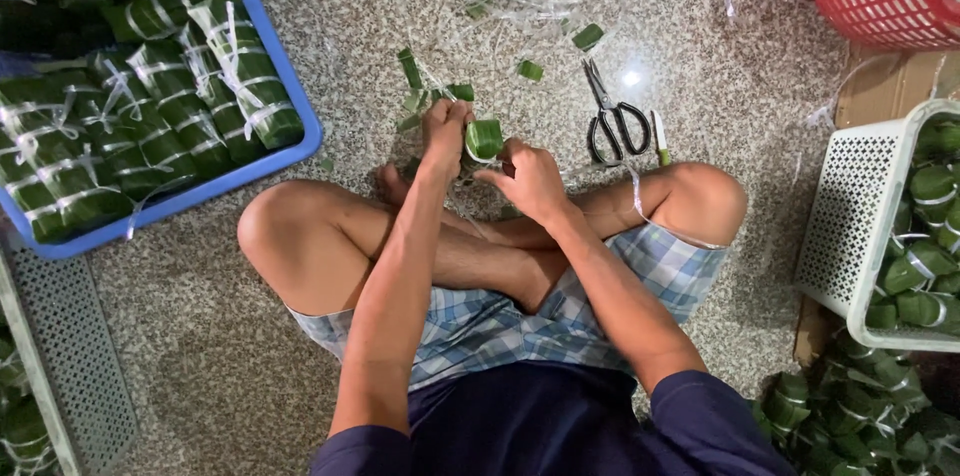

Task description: The person ties plastic strings around green leaf-wrapped food bundles while sitting on the floor, using shears to cut the string.

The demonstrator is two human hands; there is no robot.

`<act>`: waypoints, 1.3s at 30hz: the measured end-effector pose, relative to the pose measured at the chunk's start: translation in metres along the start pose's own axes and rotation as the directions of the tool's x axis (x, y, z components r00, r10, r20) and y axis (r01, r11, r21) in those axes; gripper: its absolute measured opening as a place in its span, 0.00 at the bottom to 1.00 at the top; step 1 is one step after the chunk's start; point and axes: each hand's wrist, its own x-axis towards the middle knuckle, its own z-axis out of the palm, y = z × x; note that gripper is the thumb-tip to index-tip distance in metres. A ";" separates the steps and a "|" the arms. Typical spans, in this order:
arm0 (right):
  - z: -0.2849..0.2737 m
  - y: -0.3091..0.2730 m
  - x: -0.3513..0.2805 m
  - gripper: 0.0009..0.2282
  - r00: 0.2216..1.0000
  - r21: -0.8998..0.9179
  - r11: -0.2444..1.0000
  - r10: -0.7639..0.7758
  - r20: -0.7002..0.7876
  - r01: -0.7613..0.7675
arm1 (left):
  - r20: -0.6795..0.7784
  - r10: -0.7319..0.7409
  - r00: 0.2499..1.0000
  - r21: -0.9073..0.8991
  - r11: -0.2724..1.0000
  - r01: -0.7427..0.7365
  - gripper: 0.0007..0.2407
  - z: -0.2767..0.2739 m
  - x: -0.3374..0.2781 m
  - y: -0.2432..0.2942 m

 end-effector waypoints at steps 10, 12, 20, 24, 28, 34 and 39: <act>0.056 0.057 -0.008 0.21 0.993 -0.057 0.997 0.043 -0.106 -0.049 | -0.162 0.043 0.986 0.128 0.992 -0.022 0.07 0.007 0.010 -0.017; 0.047 0.046 -0.007 0.20 0.994 -0.082 0.996 0.033 -0.105 -0.042 | -0.238 0.048 0.970 0.159 0.987 -0.010 0.07 0.006 0.014 -0.019; 0.014 0.030 0.006 0.24 0.988 0.110 0.983 0.152 -0.009 -0.150 | -0.135 0.020 0.991 0.091 0.996 -0.008 0.06 0.003 -0.034 0.019; -0.015 0.022 0.010 0.20 0.921 0.451 0.809 0.281 0.269 -0.378 | 0.058 0.205 0.977 0.255 0.943 -0.213 0.04 -0.009 -0.055 0.027; -0.006 0.042 0.017 0.20 0.921 0.452 0.812 0.255 0.295 -0.370 | 0.325 0.244 0.914 0.249 0.910 -0.332 0.06 -0.008 -0.072 0.040; -0.032 0.035 0.005 0.18 0.899 0.405 0.818 0.284 0.334 -0.409 | 0.427 0.209 0.880 0.351 0.858 -0.375 0.05 0.009 -0.071 0.031; -0.087 0.015 0.009 0.15 0.957 0.307 0.938 0.071 0.283 -0.160 | 0.438 0.196 0.878 0.460 0.790 -0.406 0.05 0.012 -0.080 0.038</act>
